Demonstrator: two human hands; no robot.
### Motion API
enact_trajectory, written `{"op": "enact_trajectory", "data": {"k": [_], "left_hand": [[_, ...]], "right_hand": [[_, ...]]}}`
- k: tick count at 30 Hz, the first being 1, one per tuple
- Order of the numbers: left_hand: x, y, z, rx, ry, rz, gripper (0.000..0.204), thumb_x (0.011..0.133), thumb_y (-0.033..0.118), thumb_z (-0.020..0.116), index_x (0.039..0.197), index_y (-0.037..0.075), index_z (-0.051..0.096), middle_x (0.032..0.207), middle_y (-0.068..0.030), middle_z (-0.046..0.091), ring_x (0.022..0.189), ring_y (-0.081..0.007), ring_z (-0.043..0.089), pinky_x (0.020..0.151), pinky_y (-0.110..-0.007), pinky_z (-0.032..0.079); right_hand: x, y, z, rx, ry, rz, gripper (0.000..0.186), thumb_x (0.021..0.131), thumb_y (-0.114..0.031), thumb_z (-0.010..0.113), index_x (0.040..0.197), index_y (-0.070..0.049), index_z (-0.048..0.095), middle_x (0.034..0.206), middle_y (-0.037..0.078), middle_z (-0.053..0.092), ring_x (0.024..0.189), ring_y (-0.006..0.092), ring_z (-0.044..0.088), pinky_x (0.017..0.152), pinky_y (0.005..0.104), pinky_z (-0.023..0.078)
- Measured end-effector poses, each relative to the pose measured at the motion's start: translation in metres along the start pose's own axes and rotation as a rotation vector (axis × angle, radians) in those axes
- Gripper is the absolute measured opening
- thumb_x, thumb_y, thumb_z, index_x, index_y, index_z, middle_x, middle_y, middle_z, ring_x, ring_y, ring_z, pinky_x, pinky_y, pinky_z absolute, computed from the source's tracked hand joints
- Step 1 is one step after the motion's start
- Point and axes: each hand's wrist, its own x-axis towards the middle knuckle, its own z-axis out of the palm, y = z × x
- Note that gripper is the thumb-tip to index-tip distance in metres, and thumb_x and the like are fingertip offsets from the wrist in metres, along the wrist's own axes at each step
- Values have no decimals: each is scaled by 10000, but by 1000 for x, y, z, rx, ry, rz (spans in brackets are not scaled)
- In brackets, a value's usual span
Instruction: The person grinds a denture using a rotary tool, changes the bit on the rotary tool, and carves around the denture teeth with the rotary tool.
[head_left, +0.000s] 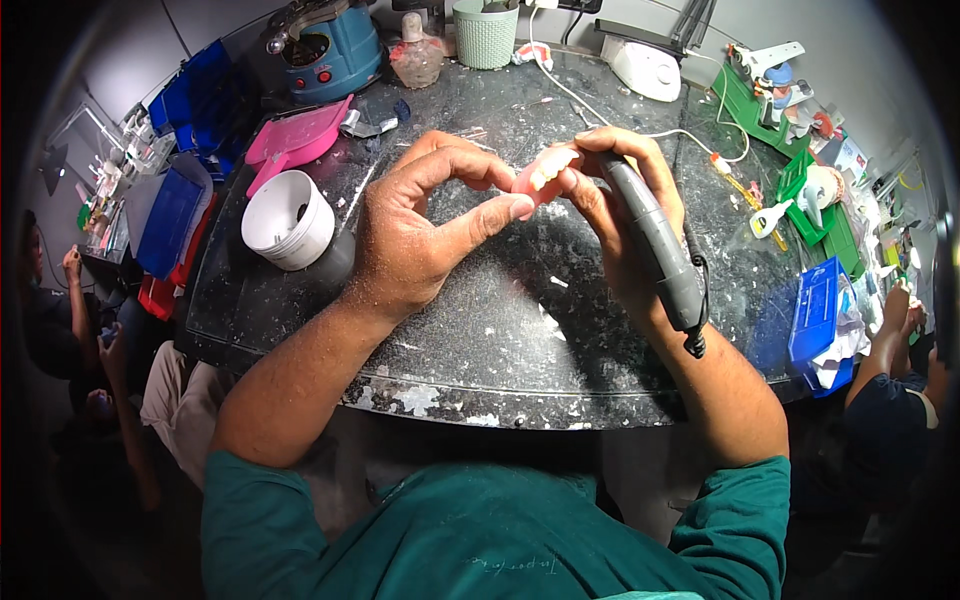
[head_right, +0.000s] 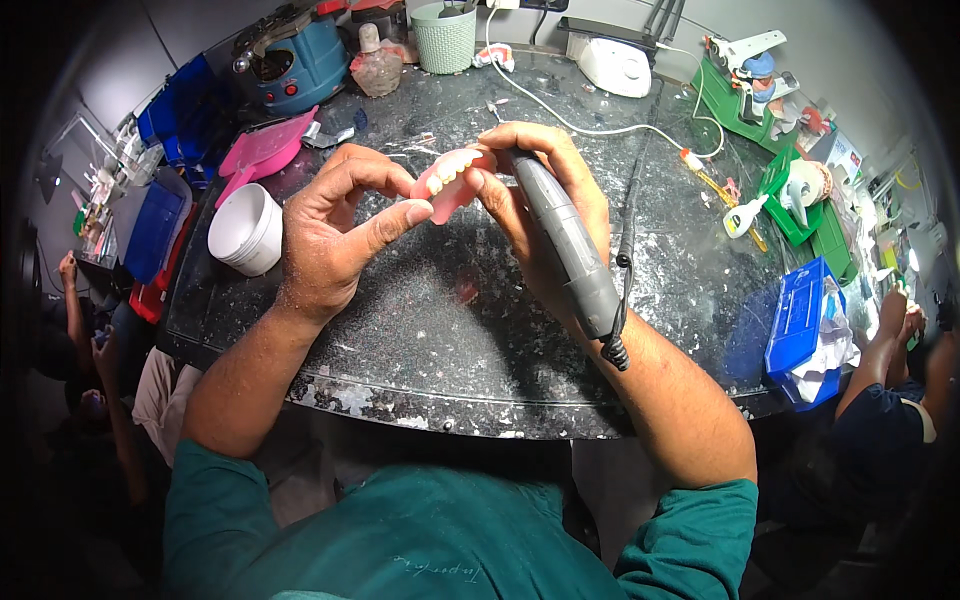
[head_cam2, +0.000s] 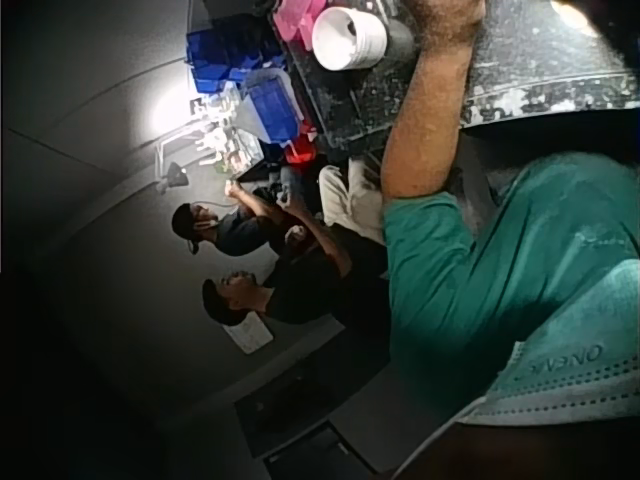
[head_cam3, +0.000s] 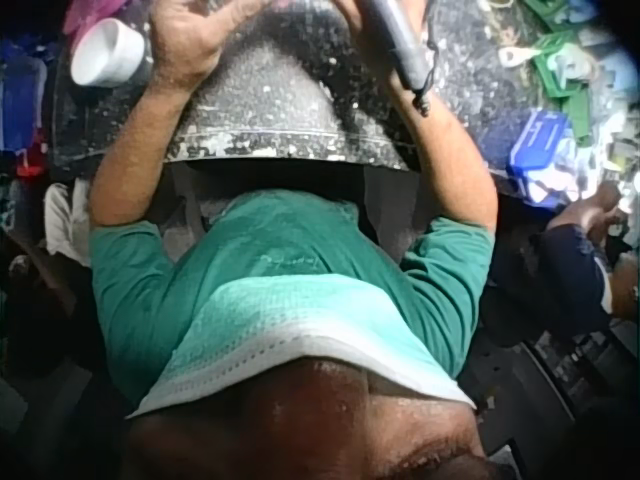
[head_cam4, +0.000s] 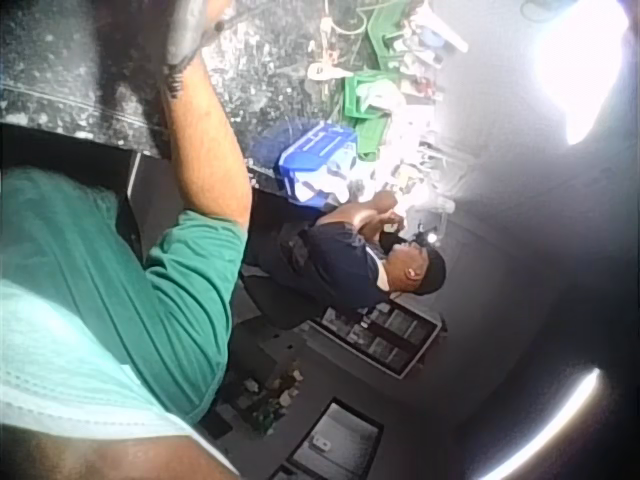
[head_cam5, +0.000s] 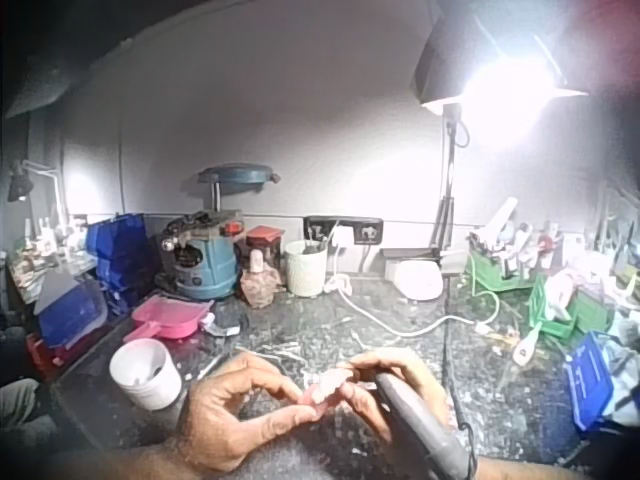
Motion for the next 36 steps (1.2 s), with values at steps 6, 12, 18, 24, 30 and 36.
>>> {"op": "enact_trajectory", "data": {"k": [6, 12, 18, 24, 30, 36], "left_hand": [[0, 0, 0, -102, 21, -77, 181, 792, 42, 765, 949, 27, 676, 955, -38, 620, 911, -110, 568, 864, -269, 438], [0, -4, 0, -237, 21, -147, 190, 841, 37, 713, 1020, 10, 655, 1030, -43, 591, 935, -104, 561, 896, -267, 441], [-1, -4, 3, -80, 4, -95, 270, 847, 40, 705, 1106, 6, 636, 1060, -37, 581, 974, -103, 536, 913, -268, 434], [0, -4, 2, -17, 83, -1, 220, 846, 75, 707, 1066, 74, 698, 988, -36, 610, 914, -106, 573, 850, -264, 477], [-1, -5, 3, -4, 45, -5, 206, 882, 53, 677, 1085, 18, 658, 1057, -54, 616, 991, -120, 574, 913, -272, 455], [-2, -7, 2, -80, 117, -154, 123, 911, 79, 660, 1008, 6, 640, 1040, -42, 635, 979, -105, 593, 901, -266, 467]], "right_hand": [[0, -6, 4, -2, 49, 61, 261, 885, -53, 689, 1119, -25, 576, 1018, 78, 632, 947, 137, 629, 820, 265, 531], [2, -16, -1, -67, 1, 127, 240, 907, -107, 676, 1101, -7, 577, 947, 85, 638, 855, 127, 634, 737, 257, 529], [1, -12, -1, 146, -36, 215, 228, 921, -94, 650, 1103, 11, 560, 902, 89, 638, 782, 124, 649, 679, 233, 528], [2, -19, 0, 406, -123, 454, 239, 932, -132, 638, 1113, 3, 558, 911, 94, 646, 773, 142, 671, 644, 248, 544], [3, -15, -2, 435, -127, 583, 282, 937, -173, 631, 1145, -4, 542, 960, 117, 639, 827, 165, 675, 657, 276, 572], [2, -21, 8, 344, 21, 329, 351, 931, -184, 606, 1234, -46, 495, 1035, 108, 622, 933, 181, 647, 719, 296, 577]]}}
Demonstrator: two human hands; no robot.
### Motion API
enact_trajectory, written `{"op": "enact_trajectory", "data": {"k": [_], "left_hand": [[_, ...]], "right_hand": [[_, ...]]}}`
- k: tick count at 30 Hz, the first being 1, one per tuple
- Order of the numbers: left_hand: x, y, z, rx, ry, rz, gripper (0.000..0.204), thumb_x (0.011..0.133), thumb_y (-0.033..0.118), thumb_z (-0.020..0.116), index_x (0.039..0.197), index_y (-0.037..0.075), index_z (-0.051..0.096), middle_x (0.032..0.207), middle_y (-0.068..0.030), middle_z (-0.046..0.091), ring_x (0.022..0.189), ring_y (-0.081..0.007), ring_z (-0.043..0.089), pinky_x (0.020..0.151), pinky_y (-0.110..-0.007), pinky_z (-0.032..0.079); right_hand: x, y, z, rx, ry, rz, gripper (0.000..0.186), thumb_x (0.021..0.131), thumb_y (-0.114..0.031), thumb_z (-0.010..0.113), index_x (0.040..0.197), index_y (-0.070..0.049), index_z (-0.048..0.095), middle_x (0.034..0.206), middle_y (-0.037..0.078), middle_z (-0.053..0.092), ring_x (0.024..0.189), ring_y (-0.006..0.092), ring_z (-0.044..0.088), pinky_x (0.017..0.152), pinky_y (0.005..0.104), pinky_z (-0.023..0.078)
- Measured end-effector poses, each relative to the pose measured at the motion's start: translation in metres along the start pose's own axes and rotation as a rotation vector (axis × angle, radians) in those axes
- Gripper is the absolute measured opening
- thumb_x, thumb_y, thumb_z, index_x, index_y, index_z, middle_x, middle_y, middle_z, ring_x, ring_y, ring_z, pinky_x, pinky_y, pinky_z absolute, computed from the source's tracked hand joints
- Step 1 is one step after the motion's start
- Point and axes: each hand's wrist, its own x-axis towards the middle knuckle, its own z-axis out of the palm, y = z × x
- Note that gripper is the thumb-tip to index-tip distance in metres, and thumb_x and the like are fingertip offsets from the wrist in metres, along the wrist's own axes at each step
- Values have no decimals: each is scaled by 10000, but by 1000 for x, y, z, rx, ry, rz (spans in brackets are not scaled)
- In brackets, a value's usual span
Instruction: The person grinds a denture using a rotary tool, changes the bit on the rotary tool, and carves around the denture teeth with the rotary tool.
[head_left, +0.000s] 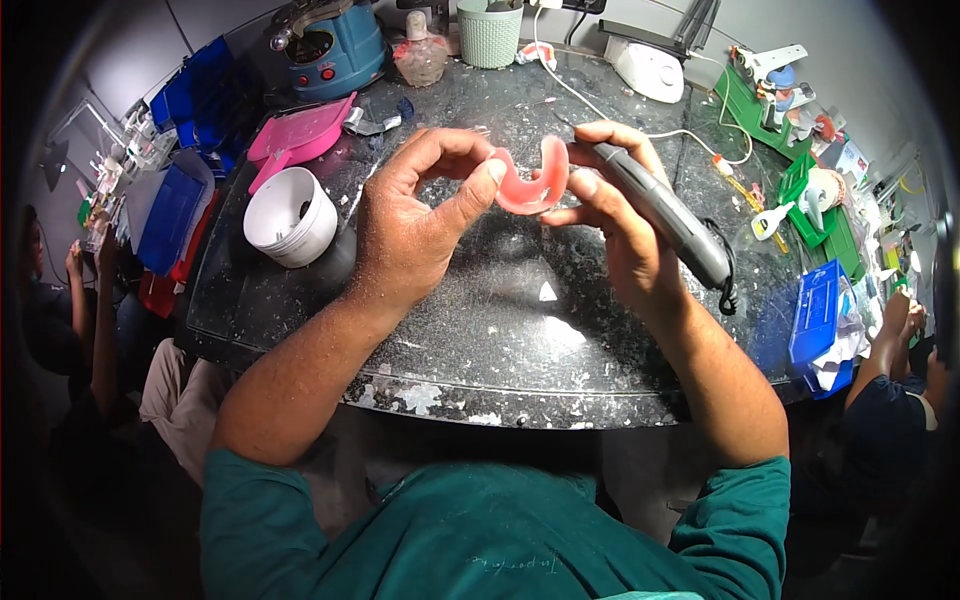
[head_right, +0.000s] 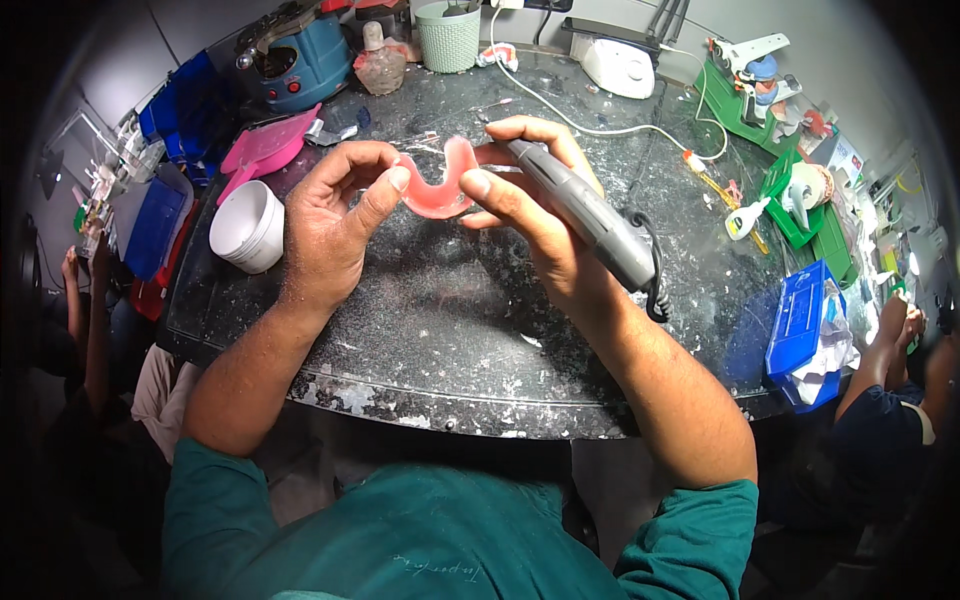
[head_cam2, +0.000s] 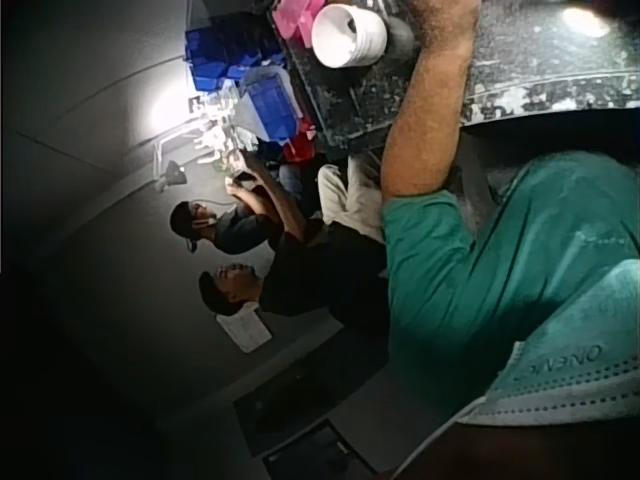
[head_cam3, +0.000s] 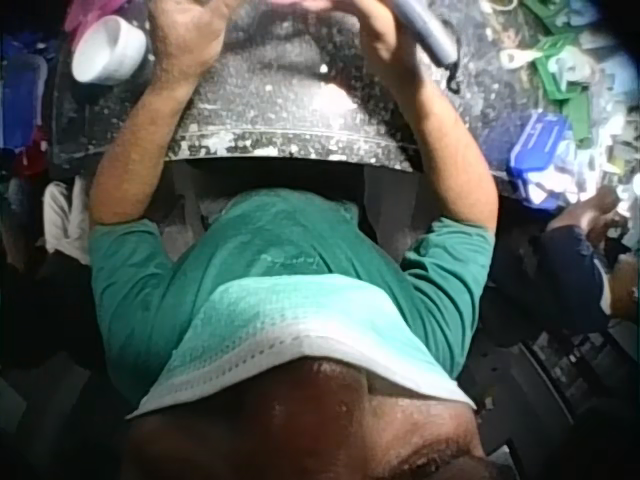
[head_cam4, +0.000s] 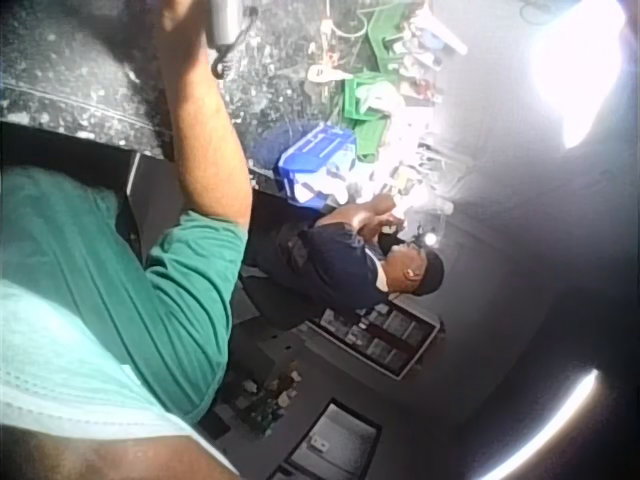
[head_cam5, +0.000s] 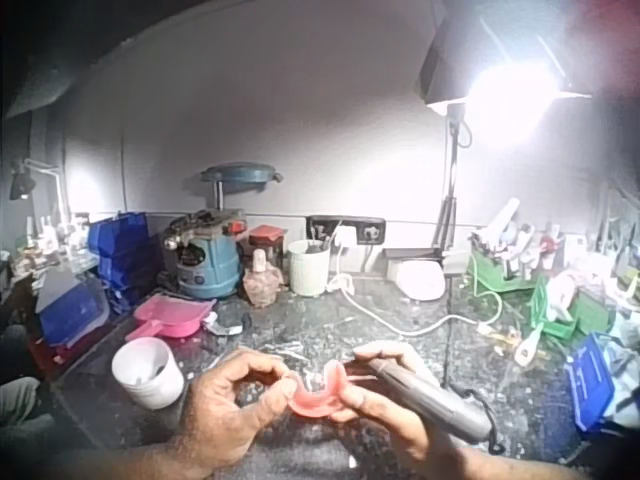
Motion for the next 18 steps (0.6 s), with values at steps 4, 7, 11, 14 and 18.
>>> {"op": "enact_trajectory", "data": {"k": [4, 7, 11, 14, 18], "left_hand": [[0, 2, 1, -78, -18, -76, 151, 922, 96, 655, 1037, -2, 657, 1009, -46, 660, 954, -99, 607, 889, -260, 476], [1, 3, 4, -153, -12, -137, 187, 937, 111, 638, 1078, -9, 666, 1031, -64, 674, 961, -106, 616, 898, -261, 478], [1, 1, 1, -164, -17, -95, 238, 967, 145, 595, 1134, -11, 664, 1082, -91, 682, 994, -122, 622, 920, -268, 479], [1, 0, 1, -124, -17, -76, 249, 981, 152, 566, 1143, -11, 662, 1099, -104, 682, 1003, -129, 625, 922, -275, 481], [1, 2, 2, -137, -27, -74, 262, 974, 150, 572, 1157, -17, 655, 1109, -111, 680, 1014, -135, 623, 932, -280, 477]], "right_hand": [[2, 2, -12, -13, -90, -6, 339, 900, -89, 669, 1198, -31, 519, 971, 85, 644, 918, 149, 656, 758, 269, 575], [2, 0, -12, -11, -41, 12, 326, 901, -97, 672, 1187, -30, 529, 982, 87, 640, 913, 137, 653, 727, 256, 580], [2, 1, -9, 18, -39, 17, 307, 906, -96, 666, 1177, -32, 537, 993, 87, 635, 910, 132, 653, 706, 247, 583], [2, 2, -9, 30, -47, 15, 299, 908, -93, 662, 1174, -30, 538, 1001, 88, 628, 902, 134, 655, 709, 253, 589], [2, 1, -10, 13, -32, 23, 298, 906, -93, 666, 1170, -34, 541, 993, 84, 622, 885, 137, 658, 705, 257, 593]]}}
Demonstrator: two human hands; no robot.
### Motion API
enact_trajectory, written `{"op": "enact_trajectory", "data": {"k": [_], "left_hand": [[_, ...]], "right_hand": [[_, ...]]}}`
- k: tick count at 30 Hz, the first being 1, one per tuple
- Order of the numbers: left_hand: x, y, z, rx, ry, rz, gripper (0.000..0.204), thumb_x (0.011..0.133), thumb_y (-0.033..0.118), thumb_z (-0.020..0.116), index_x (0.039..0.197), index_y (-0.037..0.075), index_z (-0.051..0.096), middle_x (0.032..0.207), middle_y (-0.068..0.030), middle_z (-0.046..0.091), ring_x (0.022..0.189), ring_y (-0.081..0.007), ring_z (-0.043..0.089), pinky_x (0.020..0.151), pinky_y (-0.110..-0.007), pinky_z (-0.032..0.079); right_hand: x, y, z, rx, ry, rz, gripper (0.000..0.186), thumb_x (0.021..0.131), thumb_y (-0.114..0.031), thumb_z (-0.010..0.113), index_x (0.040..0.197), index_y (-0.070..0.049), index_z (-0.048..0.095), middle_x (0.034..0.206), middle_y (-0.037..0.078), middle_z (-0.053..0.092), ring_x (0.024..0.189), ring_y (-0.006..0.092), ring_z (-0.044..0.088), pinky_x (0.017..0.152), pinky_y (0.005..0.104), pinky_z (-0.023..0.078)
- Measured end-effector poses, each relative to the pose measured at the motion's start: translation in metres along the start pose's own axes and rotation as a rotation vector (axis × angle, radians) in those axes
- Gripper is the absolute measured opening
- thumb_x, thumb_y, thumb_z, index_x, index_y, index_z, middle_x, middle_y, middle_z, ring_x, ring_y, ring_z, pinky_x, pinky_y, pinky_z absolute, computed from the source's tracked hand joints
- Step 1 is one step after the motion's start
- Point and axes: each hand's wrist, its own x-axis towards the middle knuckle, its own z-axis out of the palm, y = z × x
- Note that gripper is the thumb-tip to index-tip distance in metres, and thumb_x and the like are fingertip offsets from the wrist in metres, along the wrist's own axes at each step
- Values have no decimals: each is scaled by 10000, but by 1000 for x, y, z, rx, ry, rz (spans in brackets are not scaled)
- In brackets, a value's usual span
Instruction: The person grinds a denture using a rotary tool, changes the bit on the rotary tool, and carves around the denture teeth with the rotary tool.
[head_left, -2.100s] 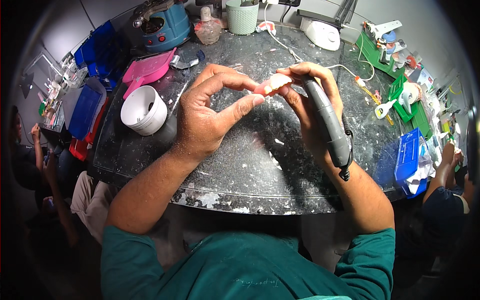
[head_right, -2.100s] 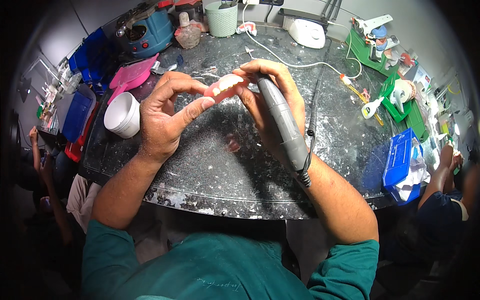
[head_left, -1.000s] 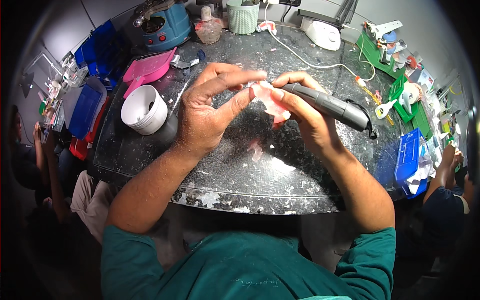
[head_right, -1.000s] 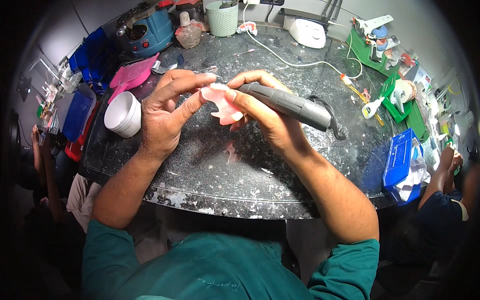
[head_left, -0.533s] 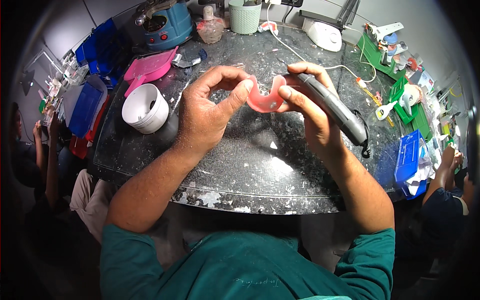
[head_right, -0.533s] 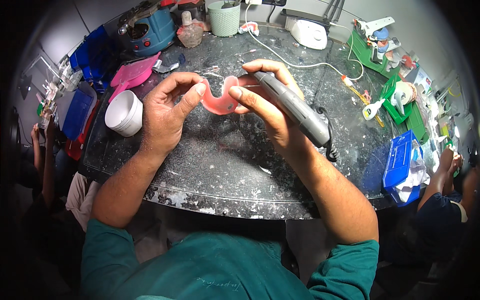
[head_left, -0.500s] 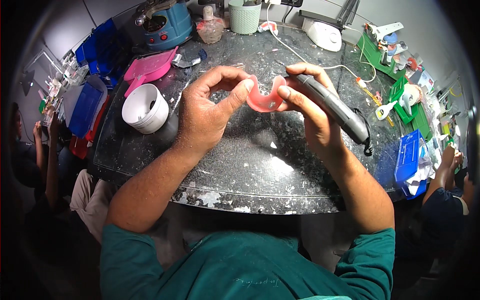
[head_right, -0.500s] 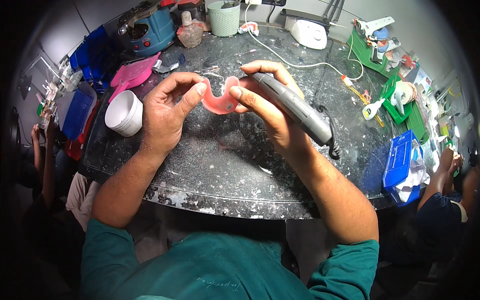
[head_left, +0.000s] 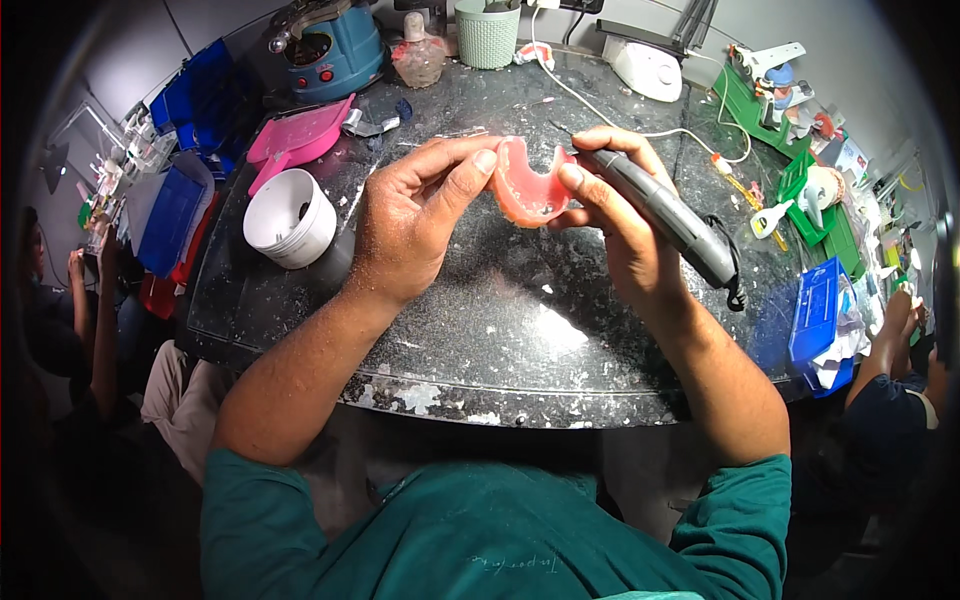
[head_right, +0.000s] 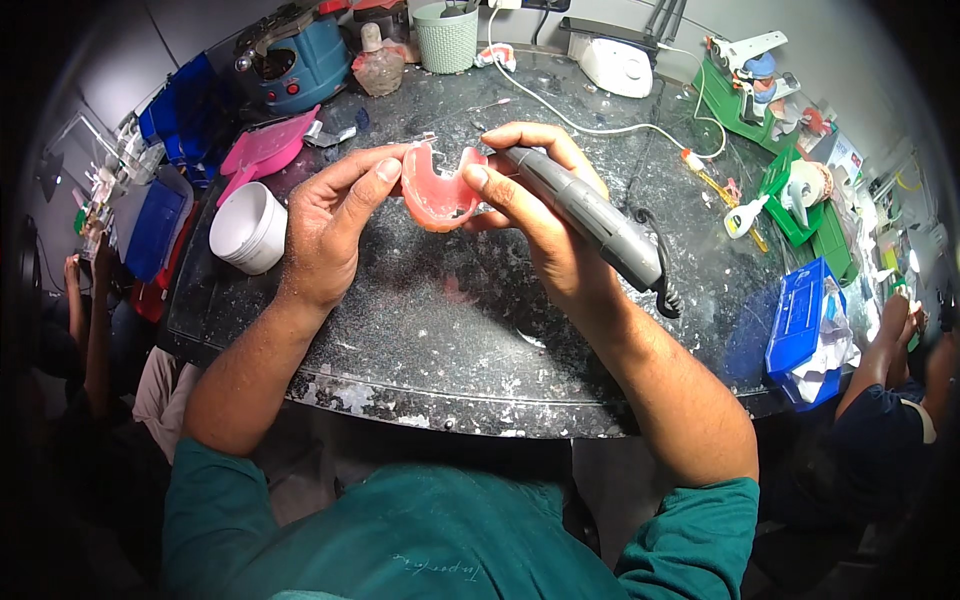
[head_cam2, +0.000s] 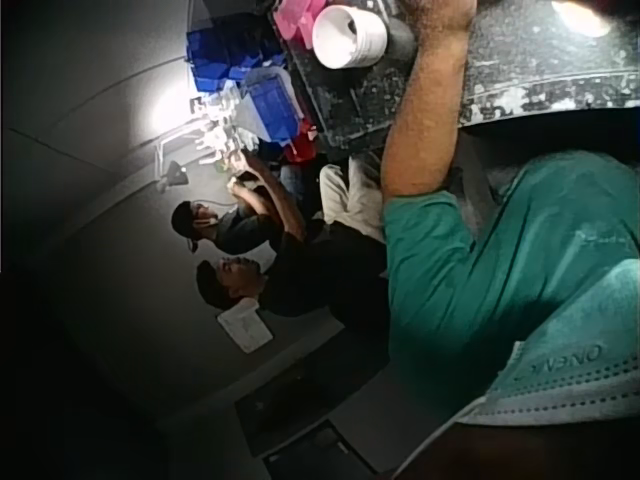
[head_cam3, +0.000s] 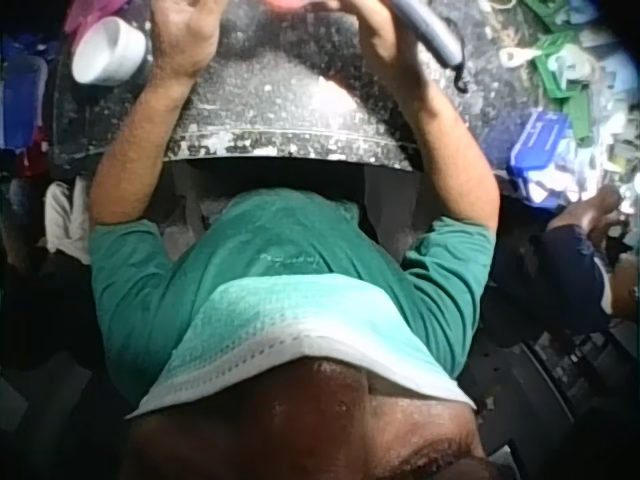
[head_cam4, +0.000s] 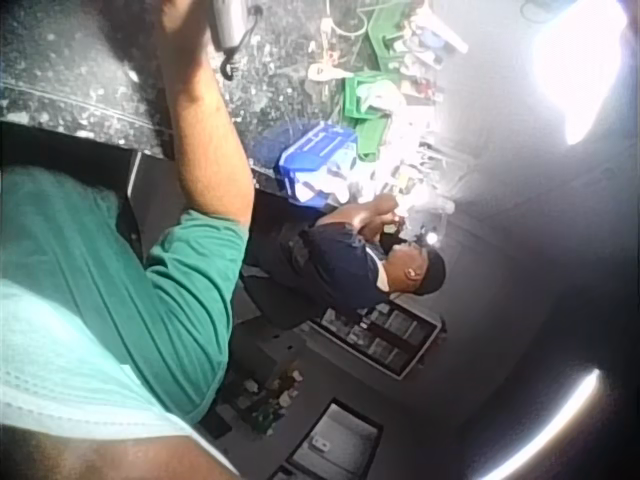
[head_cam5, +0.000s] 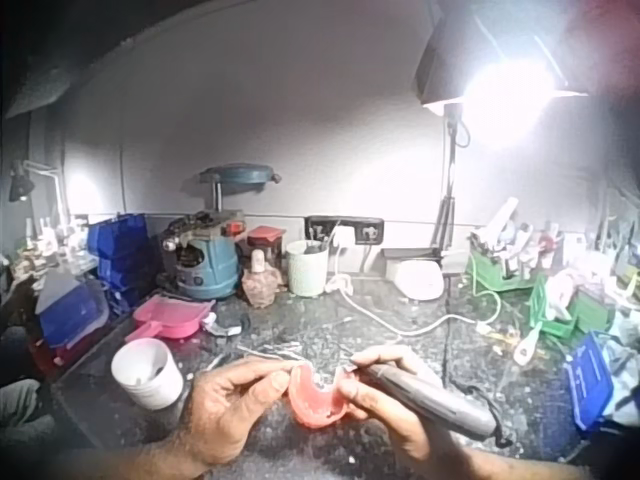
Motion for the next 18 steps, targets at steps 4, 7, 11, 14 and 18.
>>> {"op": "enact_trajectory", "data": {"k": [4, 7, 11, 14, 18], "left_hand": [[0, 6, 0, -146, -84, -50, 319, 949, 154, 596, 1208, -31, 620, 1166, -123, 659, 1074, -146, 606, 980, -293, 448], [1, 6, -1, -213, -135, -74, 363, 940, 148, 599, 1251, -39, 584, 1208, -130, 638, 1109, -156, 594, 1009, -304, 432], [2, 1, -3, -281, -147, -102, 399, 943, 135, 578, 1299, -41, 539, 1235, -135, 621, 1131, -167, 587, 1023, -314, 428], [3, 0, -4, -302, -145, -107, 398, 951, 135, 557, 1308, -39, 533, 1222, -135, 625, 1128, -168, 588, 1015, -316, 434], [3, -1, -4, -289, -137, -119, 402, 962, 146, 532, 1320, -38, 524, 1210, -134, 629, 1122, -169, 591, 1005, -321, 441]], "right_hand": [[0, 1, 1, -7, 20, 4, 292, 907, -98, 665, 1166, -41, 543, 988, 83, 619, 874, 141, 660, 699, 264, 597], [0, 2, 2, -2, 14, -14, 288, 909, -95, 661, 1166, -39, 543, 982, 81, 617, 869, 143, 659, 708, 274, 599], [0, 1, 2, 24, 18, -8, 292, 907, -97, 664, 1165, -35, 544, 983, 80, 609, 888, 142, 652, 728, 284, 600], [-1, -1, 1, 23, 18, -9, 301, 901, -101, 673, 1164, -31, 544, 1000, 91, 597, 923, 153, 644, 747, 295, 600], [-2, 0, 1, -22, -20, -49, 303, 902, -107, 658, 1172, -37, 540, 1046, 97, 568, 952, 162, 624, 751, 301, 600]]}}
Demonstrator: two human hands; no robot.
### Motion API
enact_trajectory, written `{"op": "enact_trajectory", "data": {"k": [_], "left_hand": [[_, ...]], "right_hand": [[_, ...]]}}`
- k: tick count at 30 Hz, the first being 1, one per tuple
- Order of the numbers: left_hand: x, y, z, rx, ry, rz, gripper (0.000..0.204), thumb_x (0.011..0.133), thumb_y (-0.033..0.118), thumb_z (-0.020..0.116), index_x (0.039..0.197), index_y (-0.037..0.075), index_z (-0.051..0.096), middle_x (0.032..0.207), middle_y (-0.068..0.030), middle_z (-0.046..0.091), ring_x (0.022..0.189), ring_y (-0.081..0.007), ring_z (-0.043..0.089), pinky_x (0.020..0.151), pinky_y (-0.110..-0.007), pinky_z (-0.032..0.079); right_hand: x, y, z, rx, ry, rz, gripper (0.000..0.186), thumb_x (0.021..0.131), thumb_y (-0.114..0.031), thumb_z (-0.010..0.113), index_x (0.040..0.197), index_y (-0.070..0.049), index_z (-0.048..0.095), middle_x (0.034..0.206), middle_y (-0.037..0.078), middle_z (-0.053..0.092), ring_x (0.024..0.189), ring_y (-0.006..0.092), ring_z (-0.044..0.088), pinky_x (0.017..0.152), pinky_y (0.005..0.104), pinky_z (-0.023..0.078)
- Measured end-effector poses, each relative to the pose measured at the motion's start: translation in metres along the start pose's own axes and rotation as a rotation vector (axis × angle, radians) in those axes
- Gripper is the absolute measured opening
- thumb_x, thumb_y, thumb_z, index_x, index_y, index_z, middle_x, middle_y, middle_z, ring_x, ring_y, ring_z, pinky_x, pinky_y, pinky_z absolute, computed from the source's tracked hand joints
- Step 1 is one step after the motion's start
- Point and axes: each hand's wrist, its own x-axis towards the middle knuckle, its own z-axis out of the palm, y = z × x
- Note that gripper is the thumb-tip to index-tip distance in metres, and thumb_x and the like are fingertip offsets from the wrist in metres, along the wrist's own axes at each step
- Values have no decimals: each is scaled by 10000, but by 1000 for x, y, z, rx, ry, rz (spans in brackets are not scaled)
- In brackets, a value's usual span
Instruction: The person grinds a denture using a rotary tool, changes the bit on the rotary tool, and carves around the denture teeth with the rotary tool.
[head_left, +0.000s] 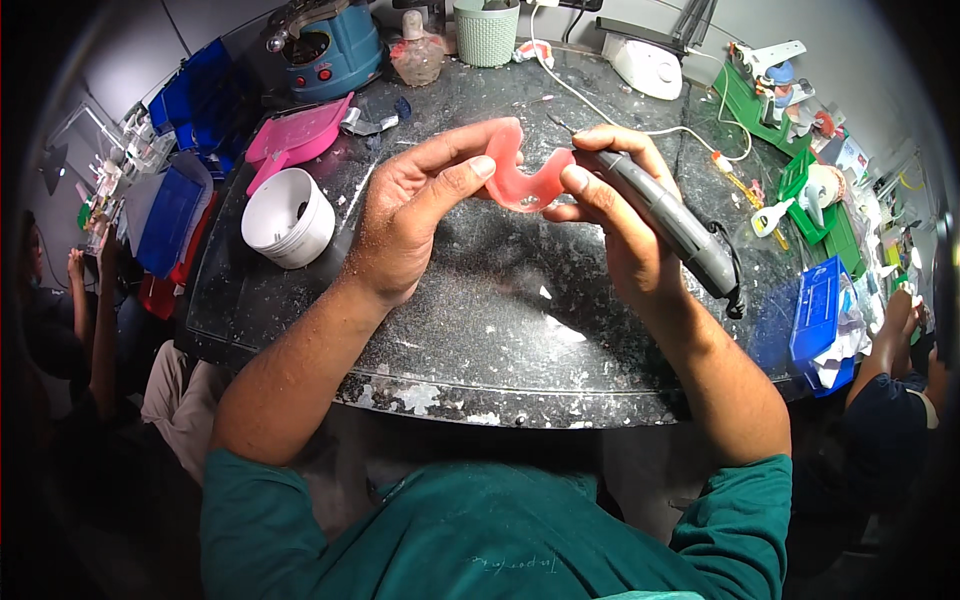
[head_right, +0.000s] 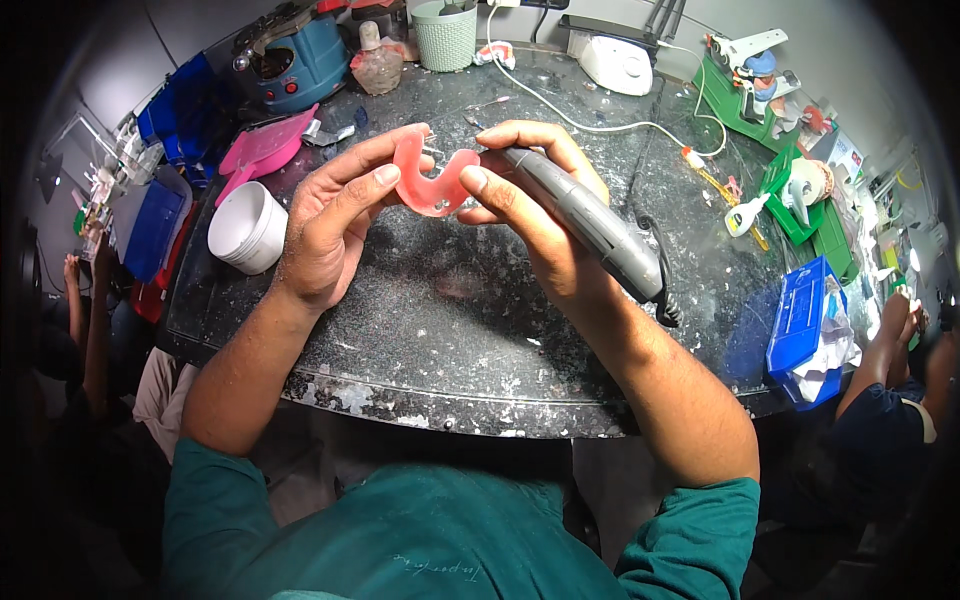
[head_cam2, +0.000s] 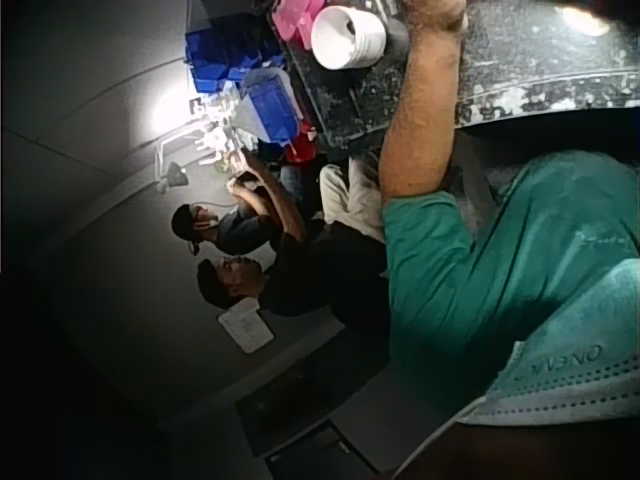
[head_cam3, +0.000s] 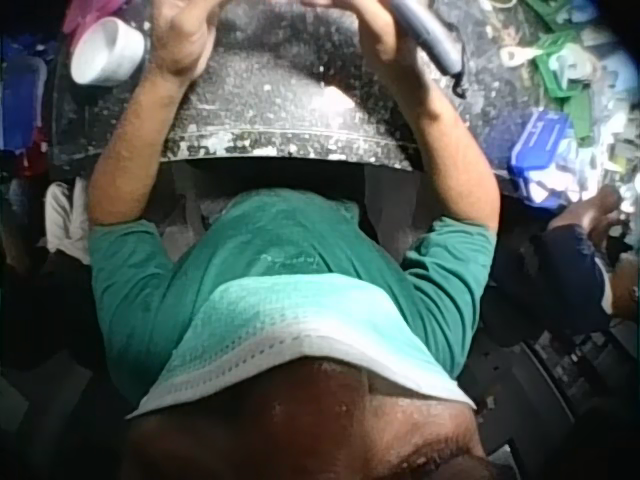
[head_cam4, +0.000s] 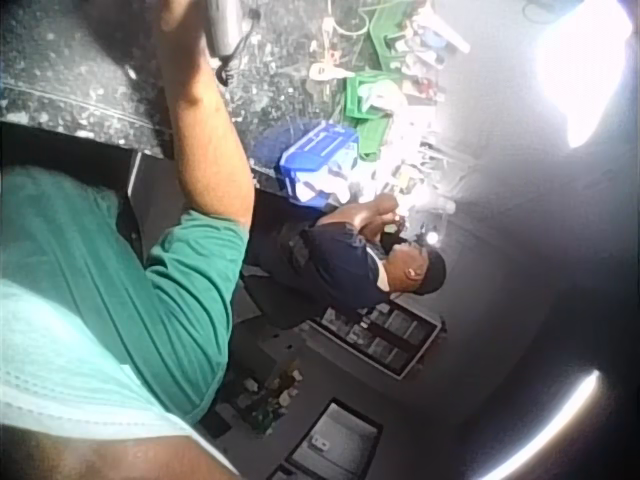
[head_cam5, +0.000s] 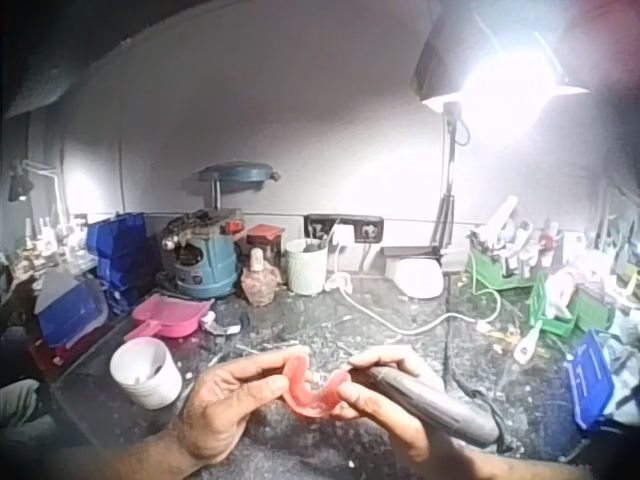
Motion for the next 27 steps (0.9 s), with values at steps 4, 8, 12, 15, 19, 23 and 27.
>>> {"op": "enact_trajectory", "data": {"k": [4, 8, 12, 15, 19, 23, 27], "left_hand": [[-1, 0, -2, -15, -9, -58, 438, 966, 181, 490, 1345, -39, 502, 1199, -131, 632, 1122, -168, 588, 1002, -324, 439], [-1, 2, 0, -49, -48, -100, 488, 945, 182, 474, 1378, -42, 464, 1207, -131, 626, 1134, -171, 579, 1022, -328, 417], [-1, 3, -1, -47, -86, -110, 505, 933, 169, 484, 1391, -42, 448, 1254, -136, 605, 1153, -173, 568, 1032, -330, 406], [-2, 5, 1, -32, -77, -117, 501, 934, 162, 488, 1390, -41, 449, 1300, -141, 579, 1172, -176, 559, 1029, -337, 413], [-2, 5, 0, -47, -79, -121, 487, 940, 147, 496, 1387, -41, 450, 1347, -139, 550, 1194, -181, 551, 1030, -349, 421], [-1, 5, 0, -34, -91, -114, 474, 948, 144, 496, 1384, -37, 454, 1383, -139, 523, 1197, -187, 554, 1033, -354, 423], [-2, 5, 1, -19, -92, -116, 467, 951, 145, 494, 1380, -36, 460, 1387, -142, 518, 1195, -189, 558, 1029, -357, 428]], "right_hand": [[-1, 0, 1, 22, -7, -17, 324, 896, -106, 680, 1170, -16, 533, 1038, 123, 590, 958, 188, 641, 761, 313, 604], [-1, -4, 0, 21, -10, -9, 326, 897, -105, 679, 1172, -15, 529, 1044, 129, 593, 963, 191, 642, 763, 313, 603], [-1, -3, 1, 22, -12, 1, 332, 895, -109, 683, 1172, -14, 528, 1042, 131, 597, 963, 194, 641, 763, 311, 601], [-2, -3, 1, 25, -19, -5, 341, 894, -110, 686, 1178, -13, 524, 1039, 133, 600, 963, 195, 641, 754, 304, 599], [-2, -1, 0, 23, -28, -8, 345, 896, -103, 684, 1184, -10, 518, 1037, 138, 607, 955, 195, 642, 745, 296, 595], [-2, -3, 0, 33, -40, -2, 345, 894, -94, 686, 1184, -13, 518, 1037, 138, 613, 939, 188, 646, 745, 290, 588], [-2, 1, -2, 14, -76, -28, 361, 881, -80, 701, 1184, -15, 517, 1033, 137, 619, 936, 186, 650, 744, 280, 575]]}}
